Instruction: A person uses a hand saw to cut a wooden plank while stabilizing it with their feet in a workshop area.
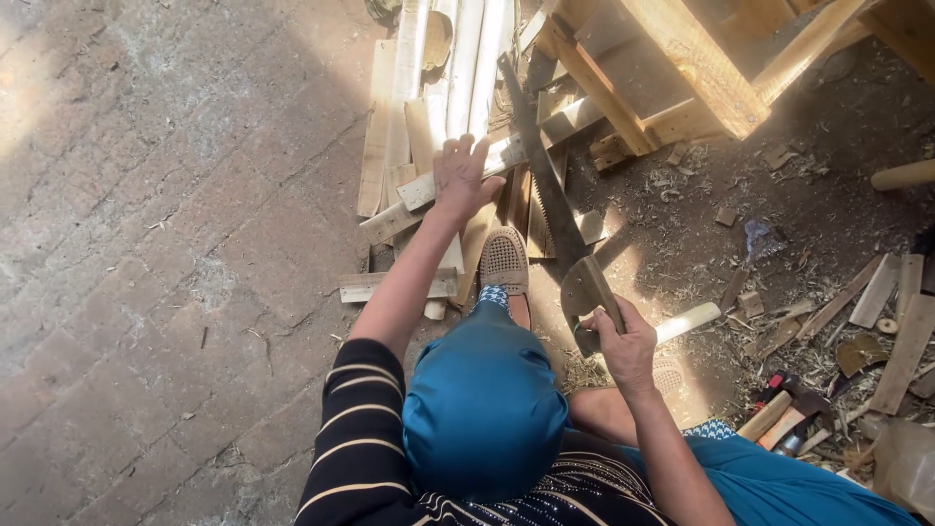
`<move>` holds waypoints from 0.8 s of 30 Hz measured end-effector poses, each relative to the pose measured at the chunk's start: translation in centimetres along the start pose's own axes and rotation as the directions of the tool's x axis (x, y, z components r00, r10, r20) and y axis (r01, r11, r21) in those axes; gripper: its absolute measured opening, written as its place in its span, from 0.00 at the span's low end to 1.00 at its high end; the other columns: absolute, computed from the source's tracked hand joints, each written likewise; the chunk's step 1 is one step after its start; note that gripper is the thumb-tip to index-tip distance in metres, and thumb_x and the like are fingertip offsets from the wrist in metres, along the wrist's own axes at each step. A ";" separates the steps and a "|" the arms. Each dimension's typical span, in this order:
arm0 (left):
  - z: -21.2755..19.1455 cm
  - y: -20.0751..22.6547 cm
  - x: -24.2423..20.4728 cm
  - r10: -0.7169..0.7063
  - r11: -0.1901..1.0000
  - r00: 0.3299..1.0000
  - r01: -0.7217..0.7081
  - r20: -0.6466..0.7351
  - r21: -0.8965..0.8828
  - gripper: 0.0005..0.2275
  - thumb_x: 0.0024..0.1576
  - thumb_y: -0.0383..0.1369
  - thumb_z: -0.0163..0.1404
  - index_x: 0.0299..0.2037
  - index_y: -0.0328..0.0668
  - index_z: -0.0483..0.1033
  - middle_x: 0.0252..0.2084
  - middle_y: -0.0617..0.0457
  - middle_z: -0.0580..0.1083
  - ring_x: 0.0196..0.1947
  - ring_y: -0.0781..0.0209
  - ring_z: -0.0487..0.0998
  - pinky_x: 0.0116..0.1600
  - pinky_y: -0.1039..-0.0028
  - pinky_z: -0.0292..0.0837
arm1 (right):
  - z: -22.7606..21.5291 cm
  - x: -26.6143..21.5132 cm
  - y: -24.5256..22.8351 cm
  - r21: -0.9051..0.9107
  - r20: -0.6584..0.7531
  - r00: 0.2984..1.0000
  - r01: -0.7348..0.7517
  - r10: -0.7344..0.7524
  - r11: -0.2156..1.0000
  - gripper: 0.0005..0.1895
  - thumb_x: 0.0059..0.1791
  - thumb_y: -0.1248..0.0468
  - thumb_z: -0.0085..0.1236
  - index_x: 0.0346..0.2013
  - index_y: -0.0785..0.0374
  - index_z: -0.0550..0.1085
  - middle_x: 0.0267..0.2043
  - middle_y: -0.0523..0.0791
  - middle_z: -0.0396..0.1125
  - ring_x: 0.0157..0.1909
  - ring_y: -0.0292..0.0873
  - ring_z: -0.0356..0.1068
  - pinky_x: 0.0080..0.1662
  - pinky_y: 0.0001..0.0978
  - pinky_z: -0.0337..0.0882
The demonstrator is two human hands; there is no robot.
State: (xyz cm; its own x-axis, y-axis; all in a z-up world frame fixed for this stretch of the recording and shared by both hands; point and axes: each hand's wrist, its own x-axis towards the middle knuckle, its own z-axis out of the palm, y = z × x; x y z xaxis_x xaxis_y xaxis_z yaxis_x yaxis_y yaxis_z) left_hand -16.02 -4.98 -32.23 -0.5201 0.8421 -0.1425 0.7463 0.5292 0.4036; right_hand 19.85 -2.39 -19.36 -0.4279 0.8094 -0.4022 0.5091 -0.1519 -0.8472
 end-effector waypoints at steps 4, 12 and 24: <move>5.8 -1.8 2.5 -0.068 0.998 0.994 0.067 0.082 0.015 0.23 0.55 0.47 0.61 0.57 0.51 0.70 0.48 0.52 0.71 0.51 0.45 0.75 0.52 0.53 0.70 | 1.0 0.1 0.8 -0.190 -0.070 0.990 0.110 -0.126 0.976 0.12 0.49 0.68 0.63 0.47 0.56 0.79 0.23 0.45 0.75 0.32 0.39 0.77 0.32 0.29 0.72; 6.6 -0.1 3.7 -0.050 0.996 0.988 0.039 0.146 0.080 0.17 0.57 0.42 0.56 0.52 0.52 0.67 0.47 0.53 0.71 0.51 0.46 0.74 0.52 0.51 0.71 | 0.7 0.1 1.0 -0.324 0.141 0.976 0.203 -0.165 0.924 0.26 0.54 0.69 0.52 0.67 0.57 0.67 0.44 0.58 0.75 0.44 0.58 0.77 0.45 0.50 0.79; 5.5 0.9 2.7 -0.125 0.992 0.990 0.125 -0.073 0.002 0.19 0.45 0.49 0.59 0.42 0.52 0.71 0.43 0.56 0.66 0.49 0.48 0.71 0.49 0.52 0.73 | 0.9 0.1 -1.0 -0.407 0.230 0.969 0.182 -0.092 0.895 0.33 0.53 0.70 0.46 0.74 0.51 0.59 0.60 0.61 0.67 0.57 0.63 0.71 0.55 0.55 0.75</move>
State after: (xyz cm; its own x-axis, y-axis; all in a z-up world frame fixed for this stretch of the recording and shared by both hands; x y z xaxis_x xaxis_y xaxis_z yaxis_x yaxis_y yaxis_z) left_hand -14.47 -1.69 -37.19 -0.6380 0.7598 -0.1254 0.6762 0.6307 0.3808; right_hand 18.59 -2.66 -18.87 -0.6333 0.6675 -0.3916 0.6821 0.2423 -0.6900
